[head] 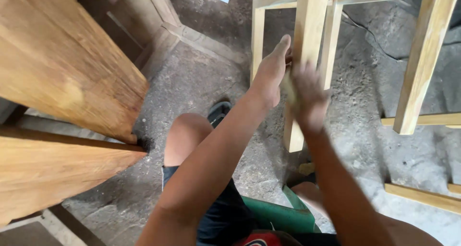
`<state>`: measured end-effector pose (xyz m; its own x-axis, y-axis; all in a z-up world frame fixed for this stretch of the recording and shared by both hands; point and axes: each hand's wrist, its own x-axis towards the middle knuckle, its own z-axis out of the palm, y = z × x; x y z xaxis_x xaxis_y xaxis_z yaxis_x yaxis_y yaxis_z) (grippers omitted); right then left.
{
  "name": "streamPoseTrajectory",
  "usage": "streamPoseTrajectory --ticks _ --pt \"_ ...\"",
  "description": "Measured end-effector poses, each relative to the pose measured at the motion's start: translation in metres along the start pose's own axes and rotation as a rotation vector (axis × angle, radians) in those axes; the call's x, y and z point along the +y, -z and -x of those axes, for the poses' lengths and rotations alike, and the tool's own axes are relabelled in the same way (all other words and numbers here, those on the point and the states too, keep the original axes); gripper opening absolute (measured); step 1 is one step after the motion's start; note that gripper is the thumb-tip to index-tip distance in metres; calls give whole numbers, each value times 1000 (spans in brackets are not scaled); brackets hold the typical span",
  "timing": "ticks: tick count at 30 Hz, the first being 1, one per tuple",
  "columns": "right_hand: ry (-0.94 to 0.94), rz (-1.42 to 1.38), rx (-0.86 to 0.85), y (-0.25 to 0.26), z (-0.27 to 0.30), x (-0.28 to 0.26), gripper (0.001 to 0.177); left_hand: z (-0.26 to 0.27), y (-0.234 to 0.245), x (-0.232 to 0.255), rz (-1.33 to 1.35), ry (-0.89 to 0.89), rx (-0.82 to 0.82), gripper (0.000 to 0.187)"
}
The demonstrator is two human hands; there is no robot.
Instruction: The person sands a wooden chair frame using a piece of sandpaper, moving it along the legs and joints of the chair.
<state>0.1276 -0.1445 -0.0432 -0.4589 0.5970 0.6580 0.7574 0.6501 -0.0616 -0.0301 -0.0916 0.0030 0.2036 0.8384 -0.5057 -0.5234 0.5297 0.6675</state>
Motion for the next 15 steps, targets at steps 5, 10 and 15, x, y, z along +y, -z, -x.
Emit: streamPoseTrajectory --ticks 5,10,15 --pt "-233 -130 -308 75 142 -107 40 6 -8 -2 -218 38 18 83" --pt "-274 -292 -381 121 131 -87 57 13 -7 0 -83 -30 -31 74" --pt "-771 -140 -226 102 74 -54 31 0 1 -15 -217 -142 10 76"
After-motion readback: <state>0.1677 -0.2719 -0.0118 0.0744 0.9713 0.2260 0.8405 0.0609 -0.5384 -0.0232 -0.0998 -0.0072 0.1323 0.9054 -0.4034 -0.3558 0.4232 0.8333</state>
